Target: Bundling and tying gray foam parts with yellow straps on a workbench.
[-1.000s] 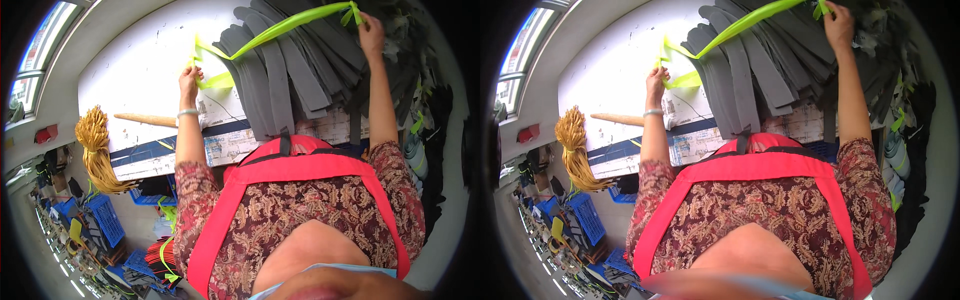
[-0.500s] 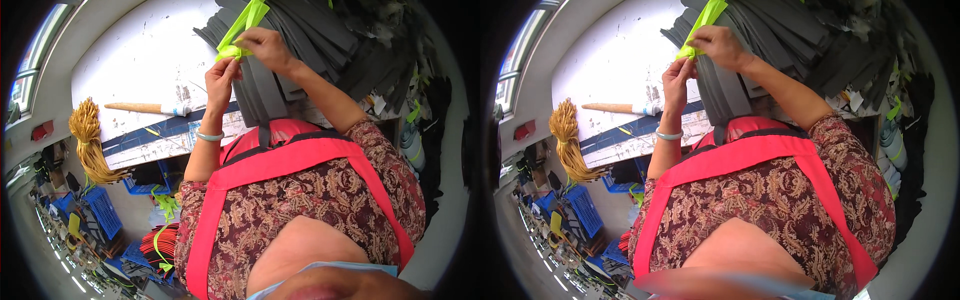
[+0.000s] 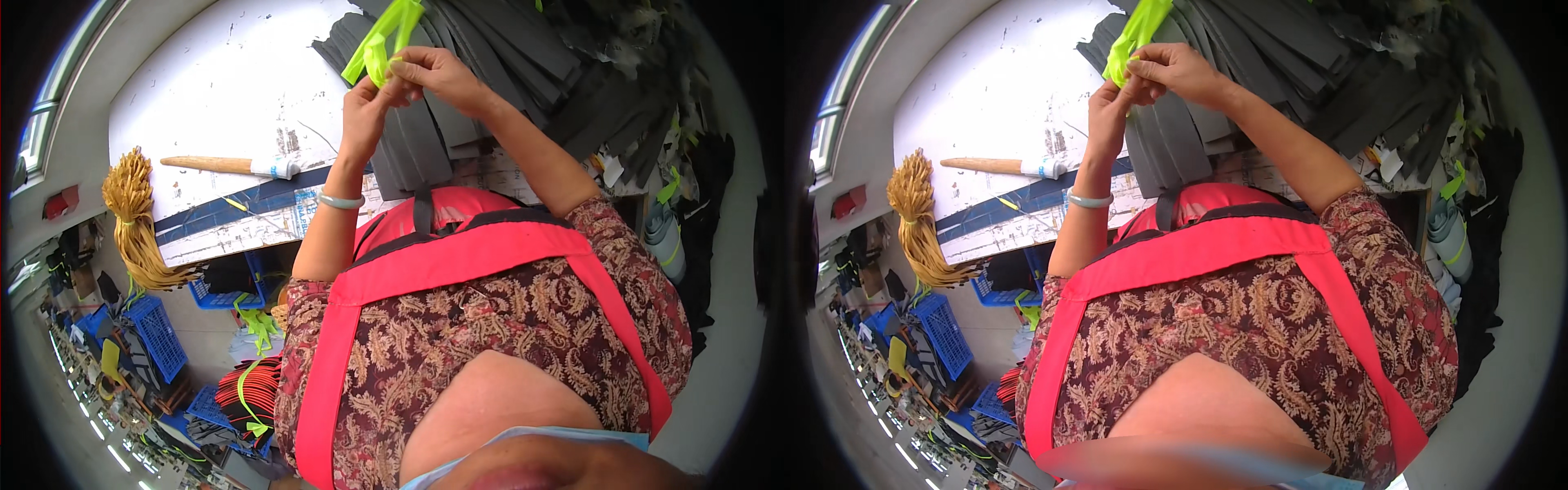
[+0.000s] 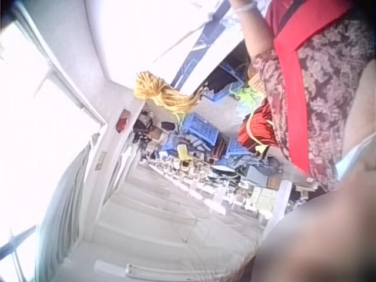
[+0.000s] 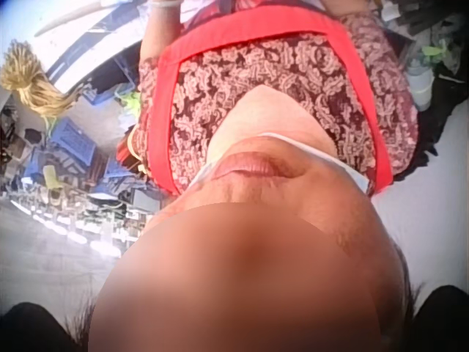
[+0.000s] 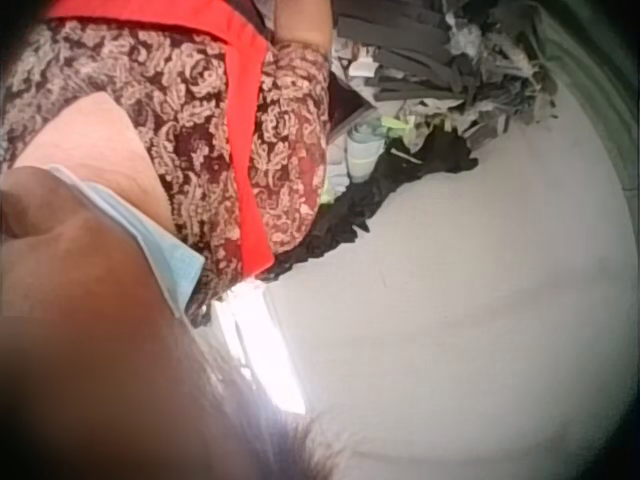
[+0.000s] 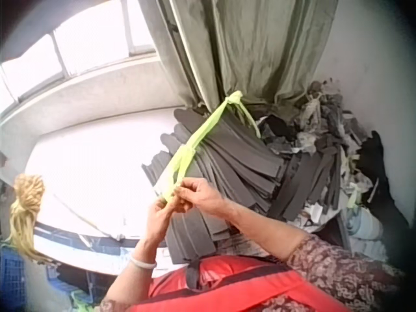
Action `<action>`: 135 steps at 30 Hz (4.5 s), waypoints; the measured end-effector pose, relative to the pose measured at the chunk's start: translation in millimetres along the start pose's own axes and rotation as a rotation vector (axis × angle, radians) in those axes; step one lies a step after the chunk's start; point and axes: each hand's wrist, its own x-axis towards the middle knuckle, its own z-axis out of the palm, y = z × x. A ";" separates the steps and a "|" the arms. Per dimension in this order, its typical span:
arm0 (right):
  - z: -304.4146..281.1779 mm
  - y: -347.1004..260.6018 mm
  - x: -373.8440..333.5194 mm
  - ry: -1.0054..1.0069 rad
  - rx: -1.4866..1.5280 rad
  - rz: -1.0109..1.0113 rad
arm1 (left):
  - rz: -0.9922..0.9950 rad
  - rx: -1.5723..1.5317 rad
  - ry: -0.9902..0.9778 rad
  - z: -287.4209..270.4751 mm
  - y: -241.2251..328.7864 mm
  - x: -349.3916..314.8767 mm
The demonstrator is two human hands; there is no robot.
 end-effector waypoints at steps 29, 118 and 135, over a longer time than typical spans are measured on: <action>-109.3 -13.2 -18.4 0.924 -0.633 -0.411 | -0.237 -0.575 -0.004 -49.5 -20.0 10.3; -4.9 81.0 11.4 0.163 -0.571 -0.013 | -0.375 -0.433 -0.120 -50.3 -69.2 7.0; 27.3 118.3 11.0 0.269 -0.193 0.078 | -0.292 -0.233 0.056 -58.7 -76.6 -4.1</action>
